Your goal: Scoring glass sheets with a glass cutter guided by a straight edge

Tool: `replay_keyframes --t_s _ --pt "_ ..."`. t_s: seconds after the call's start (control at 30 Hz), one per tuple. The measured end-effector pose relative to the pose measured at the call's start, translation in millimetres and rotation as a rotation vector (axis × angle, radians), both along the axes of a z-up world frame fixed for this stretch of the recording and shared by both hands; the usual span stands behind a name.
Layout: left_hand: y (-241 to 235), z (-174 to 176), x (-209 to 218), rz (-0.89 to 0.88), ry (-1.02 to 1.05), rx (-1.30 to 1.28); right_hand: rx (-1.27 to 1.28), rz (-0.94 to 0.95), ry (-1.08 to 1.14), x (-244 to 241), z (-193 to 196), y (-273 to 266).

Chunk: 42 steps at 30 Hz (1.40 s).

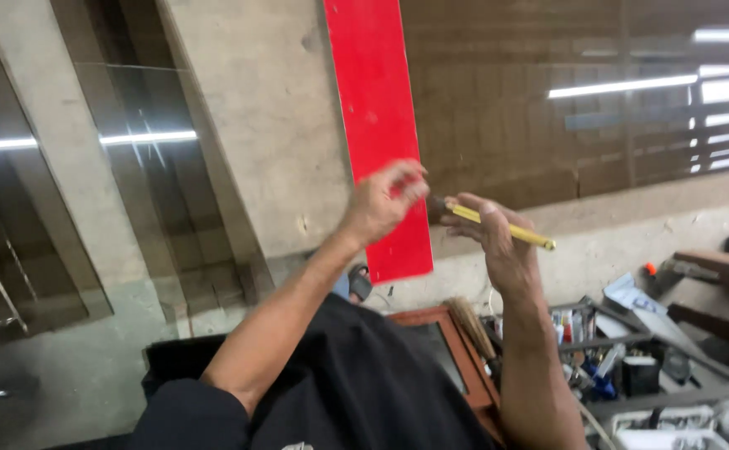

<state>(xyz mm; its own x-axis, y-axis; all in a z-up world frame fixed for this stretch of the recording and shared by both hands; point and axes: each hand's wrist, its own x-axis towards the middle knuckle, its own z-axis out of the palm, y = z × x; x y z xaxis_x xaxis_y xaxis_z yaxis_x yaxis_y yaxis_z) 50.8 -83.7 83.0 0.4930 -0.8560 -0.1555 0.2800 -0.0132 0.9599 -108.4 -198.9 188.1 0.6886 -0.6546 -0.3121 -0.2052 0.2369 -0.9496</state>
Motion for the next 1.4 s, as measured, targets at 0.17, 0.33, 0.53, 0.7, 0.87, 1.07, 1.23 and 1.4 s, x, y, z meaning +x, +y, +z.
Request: replay_keyframes --t_s 0.17,0.33,0.53,0.7,0.87,1.07,1.23,1.4 --pt "-22 -48 103 0.231 -0.904 0.777 -0.207 -0.005 -0.037 124 -33 -74" --pt "-60 -55 99 0.177 -1.013 0.836 -0.196 -0.085 0.052 261 -79 -151" --pt "-65 -57 102 0.122 -1.019 0.959 -0.141 -0.112 0.114 364 -127 -196" --pt "-65 -63 101 0.175 -1.058 0.961 -0.243 0.018 0.089 390 -145 -208" --pt "-65 -60 102 0.182 -1.052 0.953 -0.169 -0.021 0.195 403 -139 -211" --pt "-67 -55 104 0.171 -1.066 0.975 -0.436 0.155 0.247 401 -150 -229" --pt "-68 -51 105 0.172 -1.035 0.961 -0.364 0.154 0.268 392 -134 -213" --pt "-67 -46 107 0.148 -0.894 0.87 -0.507 0.157 0.335 356 -132 -190"
